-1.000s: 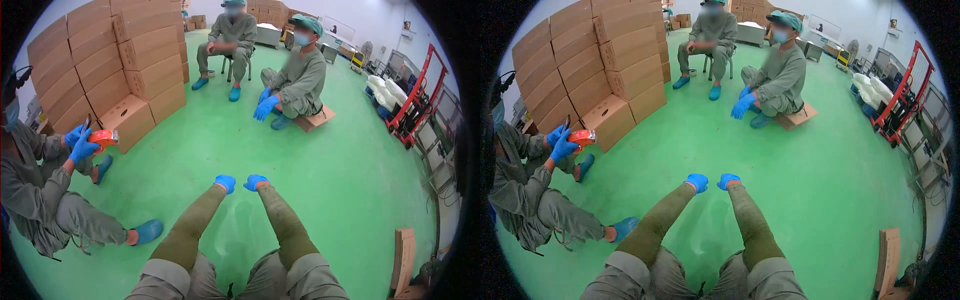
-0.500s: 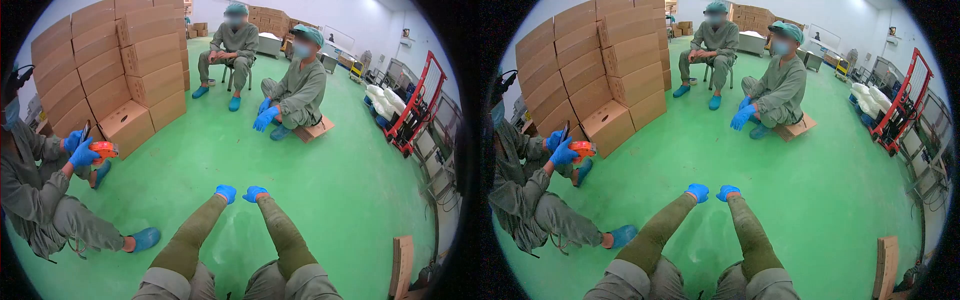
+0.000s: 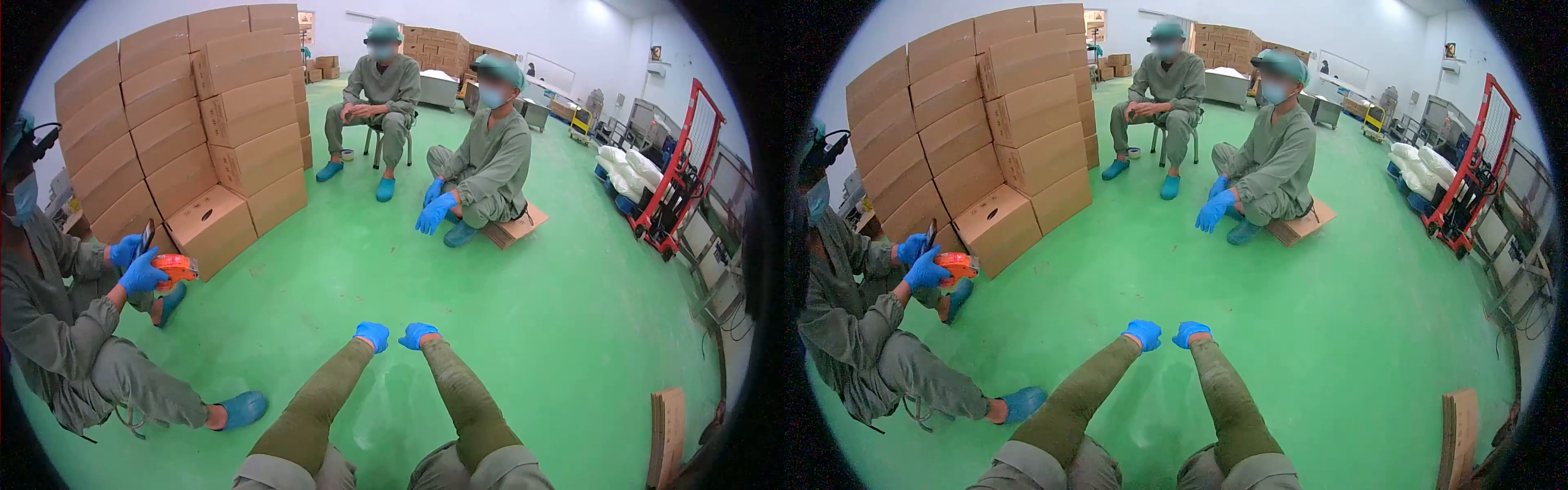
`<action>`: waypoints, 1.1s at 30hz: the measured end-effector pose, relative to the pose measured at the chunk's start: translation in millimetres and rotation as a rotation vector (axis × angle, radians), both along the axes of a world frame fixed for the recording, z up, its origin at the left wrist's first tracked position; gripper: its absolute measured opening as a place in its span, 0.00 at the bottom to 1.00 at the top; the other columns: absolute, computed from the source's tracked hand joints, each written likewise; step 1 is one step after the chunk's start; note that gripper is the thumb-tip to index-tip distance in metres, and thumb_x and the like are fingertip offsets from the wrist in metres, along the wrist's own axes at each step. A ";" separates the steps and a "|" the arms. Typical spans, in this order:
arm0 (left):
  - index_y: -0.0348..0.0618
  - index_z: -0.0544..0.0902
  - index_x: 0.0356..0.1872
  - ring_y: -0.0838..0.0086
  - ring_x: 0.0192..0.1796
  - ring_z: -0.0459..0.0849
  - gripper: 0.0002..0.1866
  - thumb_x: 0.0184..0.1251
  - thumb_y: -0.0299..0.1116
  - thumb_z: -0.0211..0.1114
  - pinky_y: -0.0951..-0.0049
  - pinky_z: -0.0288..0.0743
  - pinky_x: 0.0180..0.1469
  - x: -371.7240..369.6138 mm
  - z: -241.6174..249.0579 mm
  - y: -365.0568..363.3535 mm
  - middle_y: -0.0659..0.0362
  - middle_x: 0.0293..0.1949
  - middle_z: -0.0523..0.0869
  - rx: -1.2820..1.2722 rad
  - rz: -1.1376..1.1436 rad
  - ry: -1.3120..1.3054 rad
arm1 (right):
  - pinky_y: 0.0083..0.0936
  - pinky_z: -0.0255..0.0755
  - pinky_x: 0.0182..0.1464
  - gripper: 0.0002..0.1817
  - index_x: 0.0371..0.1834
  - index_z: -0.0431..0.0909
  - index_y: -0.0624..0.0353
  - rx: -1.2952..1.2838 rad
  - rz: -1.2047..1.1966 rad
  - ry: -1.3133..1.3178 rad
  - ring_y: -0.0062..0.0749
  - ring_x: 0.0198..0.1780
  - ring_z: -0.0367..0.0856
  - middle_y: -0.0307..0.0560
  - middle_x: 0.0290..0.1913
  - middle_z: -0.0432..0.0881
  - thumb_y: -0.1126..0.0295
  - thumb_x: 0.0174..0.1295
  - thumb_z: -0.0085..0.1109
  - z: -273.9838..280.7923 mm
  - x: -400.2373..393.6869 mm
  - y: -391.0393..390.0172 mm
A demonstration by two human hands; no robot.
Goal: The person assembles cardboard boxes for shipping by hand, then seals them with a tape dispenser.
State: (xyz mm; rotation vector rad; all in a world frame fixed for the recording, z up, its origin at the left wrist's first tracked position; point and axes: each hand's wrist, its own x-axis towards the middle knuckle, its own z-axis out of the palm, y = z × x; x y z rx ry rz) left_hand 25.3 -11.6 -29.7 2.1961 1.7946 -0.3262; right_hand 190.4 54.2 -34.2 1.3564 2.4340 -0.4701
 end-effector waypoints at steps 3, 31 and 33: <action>0.49 0.86 0.44 0.54 0.49 0.85 0.18 0.60 0.47 0.60 0.53 0.79 0.49 0.3 -1.0 -1.2 0.51 0.46 0.87 0.005 -0.008 0.000 | 0.43 0.72 0.61 0.29 0.51 0.83 0.59 -0.014 0.003 -0.001 0.52 0.58 0.79 0.58 0.56 0.81 0.45 0.59 0.54 -1.0 0.8 1.0; 0.48 0.86 0.43 0.54 0.48 0.86 0.17 0.60 0.45 0.60 0.53 0.80 0.48 0.6 9.6 -2.6 0.51 0.45 0.87 0.026 -0.005 0.028 | 0.43 0.74 0.59 0.28 0.53 0.82 0.55 0.002 -0.034 -0.044 0.50 0.58 0.79 0.56 0.57 0.81 0.46 0.59 0.57 4.6 -2.5 -0.6; 0.48 0.86 0.43 0.54 0.48 0.86 0.17 0.60 0.45 0.60 0.53 0.80 0.48 -6.2 -7.9 10.2 0.52 0.45 0.88 0.028 0.002 0.012 | 0.43 0.74 0.59 0.28 0.50 0.83 0.57 0.008 -0.003 -0.011 0.52 0.57 0.80 0.58 0.55 0.82 0.46 0.59 0.55 7.4 -1.5 3.1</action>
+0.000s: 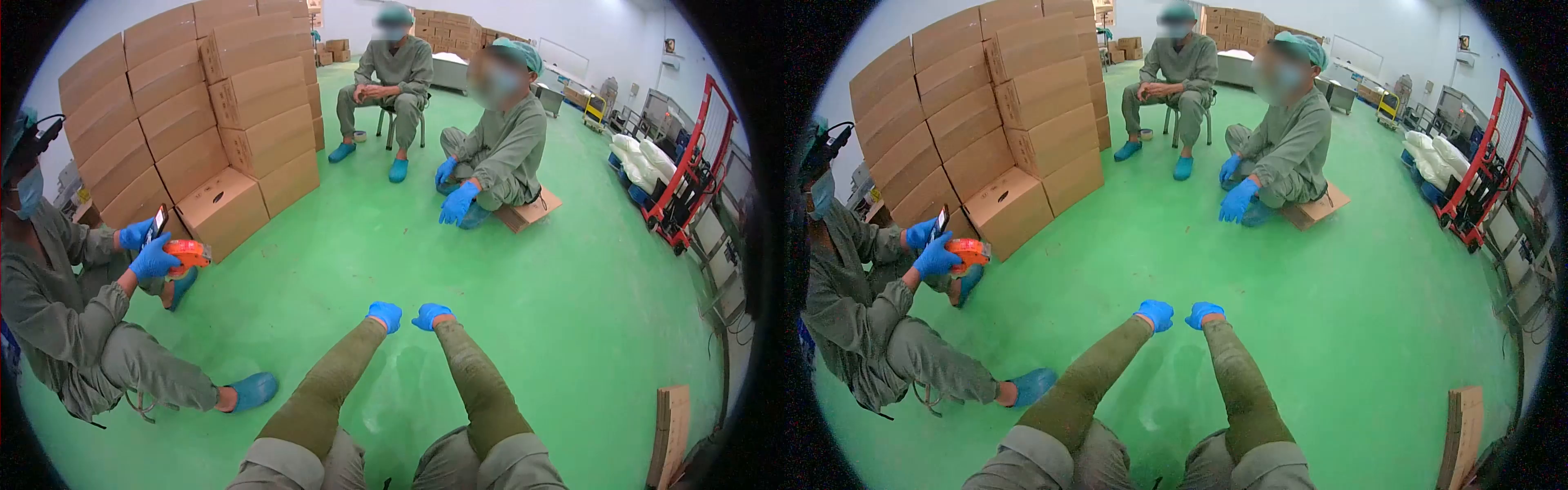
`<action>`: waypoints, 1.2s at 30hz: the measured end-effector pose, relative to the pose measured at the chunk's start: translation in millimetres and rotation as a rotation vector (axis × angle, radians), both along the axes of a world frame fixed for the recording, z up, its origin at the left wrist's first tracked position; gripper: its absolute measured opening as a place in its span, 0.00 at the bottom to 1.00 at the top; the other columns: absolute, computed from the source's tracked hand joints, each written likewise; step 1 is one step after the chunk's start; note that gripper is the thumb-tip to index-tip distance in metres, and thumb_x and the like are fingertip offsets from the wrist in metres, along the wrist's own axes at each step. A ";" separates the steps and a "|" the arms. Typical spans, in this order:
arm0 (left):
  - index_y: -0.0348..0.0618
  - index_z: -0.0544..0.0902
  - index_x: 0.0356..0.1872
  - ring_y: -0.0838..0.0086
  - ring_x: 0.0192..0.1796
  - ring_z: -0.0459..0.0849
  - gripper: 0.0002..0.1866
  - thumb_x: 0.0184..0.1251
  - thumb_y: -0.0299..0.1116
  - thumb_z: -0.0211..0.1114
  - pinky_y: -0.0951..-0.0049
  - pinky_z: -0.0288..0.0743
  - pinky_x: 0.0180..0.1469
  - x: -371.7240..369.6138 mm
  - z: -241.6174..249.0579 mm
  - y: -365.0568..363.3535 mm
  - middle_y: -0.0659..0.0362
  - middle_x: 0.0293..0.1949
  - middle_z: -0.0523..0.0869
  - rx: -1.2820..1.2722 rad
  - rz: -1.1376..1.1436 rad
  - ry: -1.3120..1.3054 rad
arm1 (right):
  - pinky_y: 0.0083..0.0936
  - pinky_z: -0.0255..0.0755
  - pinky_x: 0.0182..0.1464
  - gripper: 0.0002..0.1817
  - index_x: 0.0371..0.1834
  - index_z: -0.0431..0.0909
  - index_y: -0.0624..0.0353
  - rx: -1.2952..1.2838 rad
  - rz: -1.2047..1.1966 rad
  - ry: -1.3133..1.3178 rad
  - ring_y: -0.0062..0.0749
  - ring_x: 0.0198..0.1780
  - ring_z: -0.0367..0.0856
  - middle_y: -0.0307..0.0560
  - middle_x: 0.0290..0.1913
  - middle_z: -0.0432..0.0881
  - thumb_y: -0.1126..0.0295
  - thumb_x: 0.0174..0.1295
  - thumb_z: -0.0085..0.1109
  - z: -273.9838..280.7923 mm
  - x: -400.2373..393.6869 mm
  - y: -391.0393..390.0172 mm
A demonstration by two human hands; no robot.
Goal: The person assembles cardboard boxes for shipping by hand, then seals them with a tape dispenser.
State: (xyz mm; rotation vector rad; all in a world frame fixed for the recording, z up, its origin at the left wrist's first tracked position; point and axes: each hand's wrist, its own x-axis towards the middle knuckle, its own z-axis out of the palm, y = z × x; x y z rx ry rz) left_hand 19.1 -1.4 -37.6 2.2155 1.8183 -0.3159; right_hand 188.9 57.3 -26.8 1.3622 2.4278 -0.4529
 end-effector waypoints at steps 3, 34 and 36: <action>0.49 0.86 0.43 0.54 0.48 0.86 0.17 0.60 0.46 0.60 0.53 0.80 0.48 5.0 4.0 -9.1 0.52 0.45 0.87 -0.016 0.002 0.008 | 0.43 0.73 0.59 0.28 0.49 0.84 0.59 -0.013 0.006 0.004 0.53 0.56 0.80 0.59 0.54 0.82 0.45 0.60 0.54 -8.7 2.5 -3.2; 0.47 0.87 0.41 0.55 0.47 0.87 0.15 0.60 0.41 0.58 0.54 0.80 0.48 9.4 -31.6 4.8 0.51 0.45 0.88 -0.014 -0.008 -0.001 | 0.43 0.71 0.63 0.31 0.54 0.81 0.57 -0.050 0.014 -0.047 0.51 0.60 0.78 0.57 0.59 0.80 0.43 0.59 0.53 -2.1 2.7 -10.8; 0.48 0.87 0.41 0.55 0.47 0.87 0.15 0.60 0.41 0.58 0.55 0.80 0.48 11.3 -38.6 3.4 0.51 0.45 0.88 -0.032 -0.016 0.012 | 0.42 0.71 0.62 0.31 0.55 0.81 0.57 -0.047 0.025 -0.056 0.51 0.60 0.78 0.57 0.59 0.79 0.43 0.59 0.54 -1.9 1.4 -14.2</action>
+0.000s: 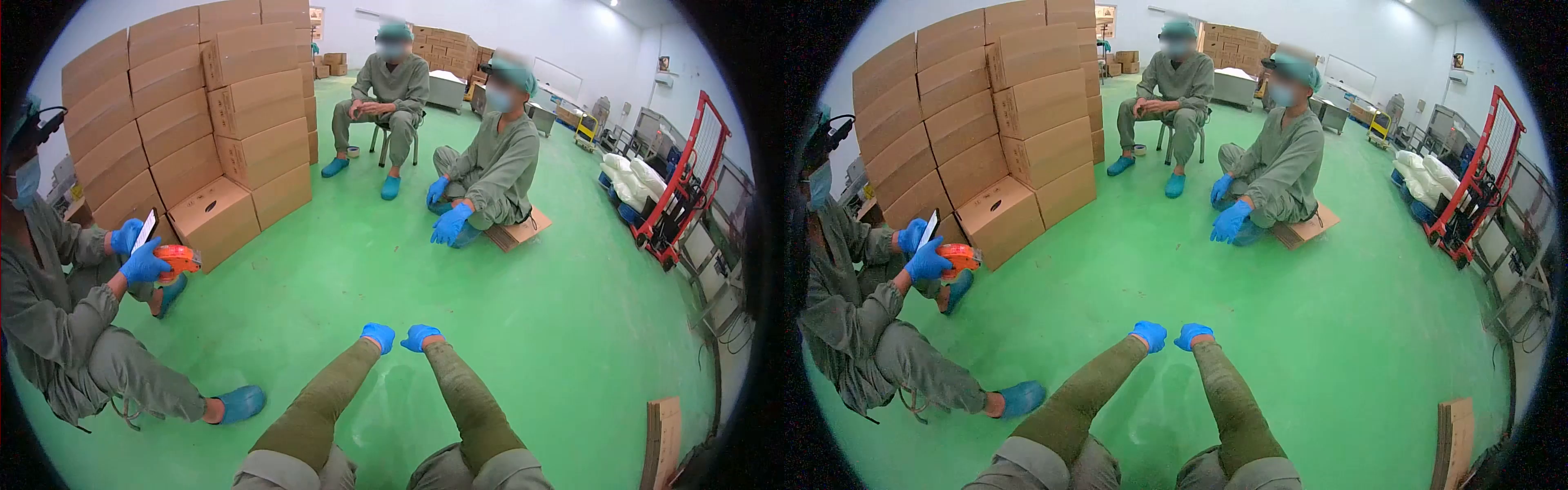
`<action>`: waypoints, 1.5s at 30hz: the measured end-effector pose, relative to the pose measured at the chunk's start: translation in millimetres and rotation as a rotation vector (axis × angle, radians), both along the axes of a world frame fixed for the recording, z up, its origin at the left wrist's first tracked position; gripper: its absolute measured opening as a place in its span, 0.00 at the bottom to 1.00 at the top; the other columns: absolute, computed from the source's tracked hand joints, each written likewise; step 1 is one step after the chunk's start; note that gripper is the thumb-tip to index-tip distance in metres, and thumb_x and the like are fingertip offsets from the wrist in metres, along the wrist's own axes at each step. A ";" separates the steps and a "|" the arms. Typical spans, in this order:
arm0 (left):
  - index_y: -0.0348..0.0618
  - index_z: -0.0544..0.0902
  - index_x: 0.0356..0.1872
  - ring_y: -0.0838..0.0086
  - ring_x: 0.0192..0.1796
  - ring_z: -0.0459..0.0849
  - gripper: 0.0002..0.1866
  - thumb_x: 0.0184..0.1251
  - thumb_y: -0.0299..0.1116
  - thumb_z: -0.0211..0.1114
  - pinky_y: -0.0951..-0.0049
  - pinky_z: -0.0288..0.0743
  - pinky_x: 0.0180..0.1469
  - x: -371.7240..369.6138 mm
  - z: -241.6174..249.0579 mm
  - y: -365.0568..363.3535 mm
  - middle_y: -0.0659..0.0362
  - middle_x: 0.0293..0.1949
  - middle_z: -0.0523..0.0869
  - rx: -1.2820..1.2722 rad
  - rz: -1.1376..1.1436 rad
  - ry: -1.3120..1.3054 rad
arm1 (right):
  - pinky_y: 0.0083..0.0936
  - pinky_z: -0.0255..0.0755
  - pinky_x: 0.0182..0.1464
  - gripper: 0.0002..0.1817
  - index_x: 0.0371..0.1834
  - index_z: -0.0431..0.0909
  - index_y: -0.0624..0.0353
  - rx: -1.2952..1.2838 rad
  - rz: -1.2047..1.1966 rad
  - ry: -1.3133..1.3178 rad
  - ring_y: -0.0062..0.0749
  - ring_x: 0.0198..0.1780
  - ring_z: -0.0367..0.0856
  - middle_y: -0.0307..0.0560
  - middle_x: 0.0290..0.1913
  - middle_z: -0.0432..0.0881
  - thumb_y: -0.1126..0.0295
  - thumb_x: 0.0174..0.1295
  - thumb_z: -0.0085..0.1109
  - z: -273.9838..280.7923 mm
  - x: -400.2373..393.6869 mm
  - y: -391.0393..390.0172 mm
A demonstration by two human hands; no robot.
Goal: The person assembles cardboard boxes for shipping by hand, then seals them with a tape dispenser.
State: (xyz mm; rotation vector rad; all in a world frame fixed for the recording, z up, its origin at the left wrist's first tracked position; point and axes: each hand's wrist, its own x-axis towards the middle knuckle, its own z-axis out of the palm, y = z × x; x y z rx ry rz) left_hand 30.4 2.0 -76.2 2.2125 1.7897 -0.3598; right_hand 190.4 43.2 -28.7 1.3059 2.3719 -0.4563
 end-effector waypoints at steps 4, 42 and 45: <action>0.48 0.88 0.41 0.55 0.47 0.87 0.15 0.60 0.40 0.58 0.54 0.80 0.47 4.0 -0.4 -2.3 0.51 0.44 0.88 -0.007 -0.011 0.017 | 0.43 0.72 0.61 0.31 0.54 0.82 0.56 -0.007 0.027 -0.011 0.51 0.59 0.79 0.57 0.57 0.80 0.42 0.58 0.54 4.6 -3.1 1.1; 0.44 0.88 0.30 0.52 0.37 0.88 0.10 0.57 0.34 0.59 0.54 0.81 0.40 20.6 37.7 -8.8 0.48 0.34 0.88 0.322 0.071 -0.228 | 0.43 0.80 0.45 0.15 0.31 0.86 0.56 0.379 0.021 0.131 0.54 0.41 0.85 0.58 0.37 0.86 0.57 0.60 0.57 -15.8 -2.5 10.6; 0.45 0.88 0.30 0.53 0.37 0.88 0.10 0.58 0.34 0.58 0.54 0.81 0.39 19.4 40.8 -11.8 0.49 0.34 0.88 0.306 0.053 -0.216 | 0.43 0.79 0.42 0.13 0.28 0.86 0.55 0.475 0.112 0.222 0.54 0.39 0.85 0.57 0.36 0.86 0.60 0.58 0.56 -26.8 0.2 19.0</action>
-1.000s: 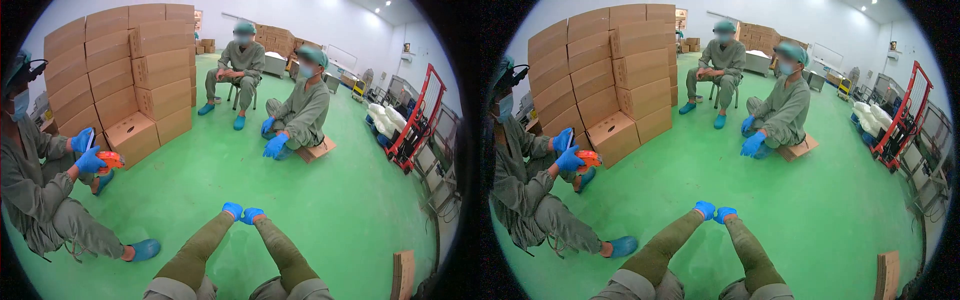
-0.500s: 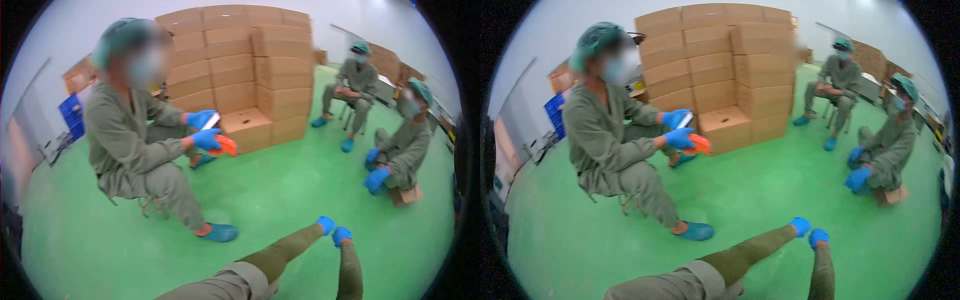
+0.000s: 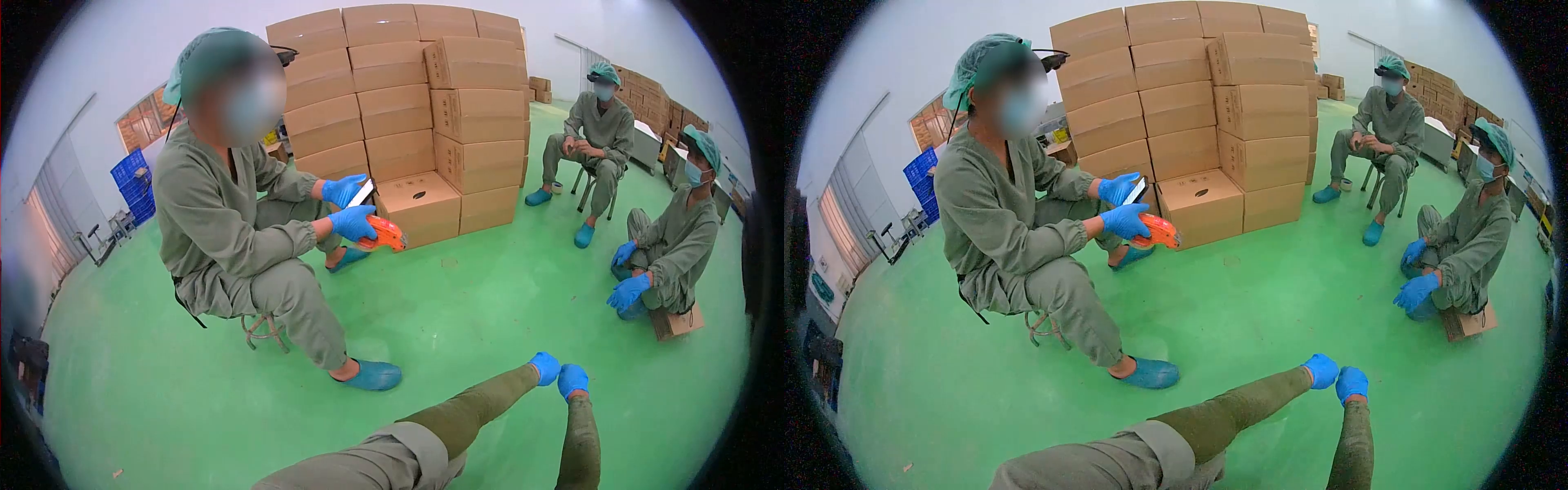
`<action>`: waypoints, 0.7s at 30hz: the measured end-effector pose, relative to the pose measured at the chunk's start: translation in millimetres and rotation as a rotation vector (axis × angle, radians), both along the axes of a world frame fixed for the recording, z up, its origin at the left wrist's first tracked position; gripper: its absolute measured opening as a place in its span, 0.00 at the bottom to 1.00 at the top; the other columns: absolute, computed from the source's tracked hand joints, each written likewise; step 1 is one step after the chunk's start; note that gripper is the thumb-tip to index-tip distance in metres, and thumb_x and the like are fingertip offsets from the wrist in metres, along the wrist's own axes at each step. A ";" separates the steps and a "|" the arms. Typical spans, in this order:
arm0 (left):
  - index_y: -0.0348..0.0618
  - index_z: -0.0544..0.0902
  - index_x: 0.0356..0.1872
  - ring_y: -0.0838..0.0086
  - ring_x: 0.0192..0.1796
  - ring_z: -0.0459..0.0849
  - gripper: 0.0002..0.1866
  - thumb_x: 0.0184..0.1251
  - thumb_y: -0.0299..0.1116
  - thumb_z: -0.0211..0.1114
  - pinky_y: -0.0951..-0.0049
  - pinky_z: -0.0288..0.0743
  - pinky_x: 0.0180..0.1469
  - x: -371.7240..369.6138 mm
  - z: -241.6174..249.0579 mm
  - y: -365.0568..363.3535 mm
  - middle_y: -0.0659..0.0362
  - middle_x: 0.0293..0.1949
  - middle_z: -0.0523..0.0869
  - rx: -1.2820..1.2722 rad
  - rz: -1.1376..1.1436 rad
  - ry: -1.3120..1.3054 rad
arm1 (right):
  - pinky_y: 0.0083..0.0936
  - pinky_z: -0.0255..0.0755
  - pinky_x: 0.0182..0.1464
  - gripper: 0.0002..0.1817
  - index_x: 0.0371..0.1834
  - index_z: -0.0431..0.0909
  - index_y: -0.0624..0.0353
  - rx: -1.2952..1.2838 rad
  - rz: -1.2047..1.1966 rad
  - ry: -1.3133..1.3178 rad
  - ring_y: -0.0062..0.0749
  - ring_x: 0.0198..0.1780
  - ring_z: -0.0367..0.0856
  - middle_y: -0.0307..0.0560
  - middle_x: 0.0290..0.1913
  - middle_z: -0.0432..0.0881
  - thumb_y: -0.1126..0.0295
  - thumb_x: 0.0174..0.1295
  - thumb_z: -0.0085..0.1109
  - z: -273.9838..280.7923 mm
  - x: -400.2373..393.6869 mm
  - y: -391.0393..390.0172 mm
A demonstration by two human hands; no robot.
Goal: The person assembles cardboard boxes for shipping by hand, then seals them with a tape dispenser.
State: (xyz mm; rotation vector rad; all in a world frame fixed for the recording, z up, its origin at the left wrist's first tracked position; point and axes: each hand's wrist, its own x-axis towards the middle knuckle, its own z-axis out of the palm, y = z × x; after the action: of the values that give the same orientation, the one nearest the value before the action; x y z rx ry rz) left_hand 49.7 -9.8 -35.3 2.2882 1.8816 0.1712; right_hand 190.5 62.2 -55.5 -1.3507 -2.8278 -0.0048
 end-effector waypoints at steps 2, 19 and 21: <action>0.45 0.88 0.30 0.53 0.37 0.88 0.10 0.58 0.33 0.57 0.54 0.81 0.39 1.9 7.0 -3.3 0.49 0.34 0.88 -0.026 0.029 0.004 | 0.43 0.79 0.41 0.12 0.26 0.87 0.54 0.054 0.070 0.022 0.54 0.37 0.85 0.56 0.33 0.85 0.63 0.56 0.55 -5.9 1.7 13.1; 0.46 0.88 0.32 0.53 0.38 0.88 0.10 0.60 0.35 0.58 0.53 0.81 0.40 -15.7 -8.9 13.2 0.50 0.35 0.88 0.057 -0.009 0.090 | 0.46 0.78 0.45 0.14 0.31 0.86 0.57 -0.072 -0.030 0.120 0.57 0.40 0.84 0.59 0.36 0.85 0.61 0.58 0.53 34.3 -4.4 -16.8; 0.46 0.88 0.32 0.53 0.39 0.88 0.11 0.60 0.37 0.58 0.53 0.80 0.40 -14.2 -15.6 10.6 0.50 0.36 0.88 0.004 -0.013 0.101 | 0.46 0.78 0.46 0.16 0.32 0.85 0.59 -0.126 -0.069 0.048 0.58 0.41 0.83 0.60 0.37 0.85 0.59 0.58 0.53 37.6 -4.1 -20.6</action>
State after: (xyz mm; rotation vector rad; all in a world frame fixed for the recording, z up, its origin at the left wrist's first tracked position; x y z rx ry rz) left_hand 35.5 0.8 -50.9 2.3528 1.9145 0.0580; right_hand 186.4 41.6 -17.9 -1.4501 -2.7826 0.2059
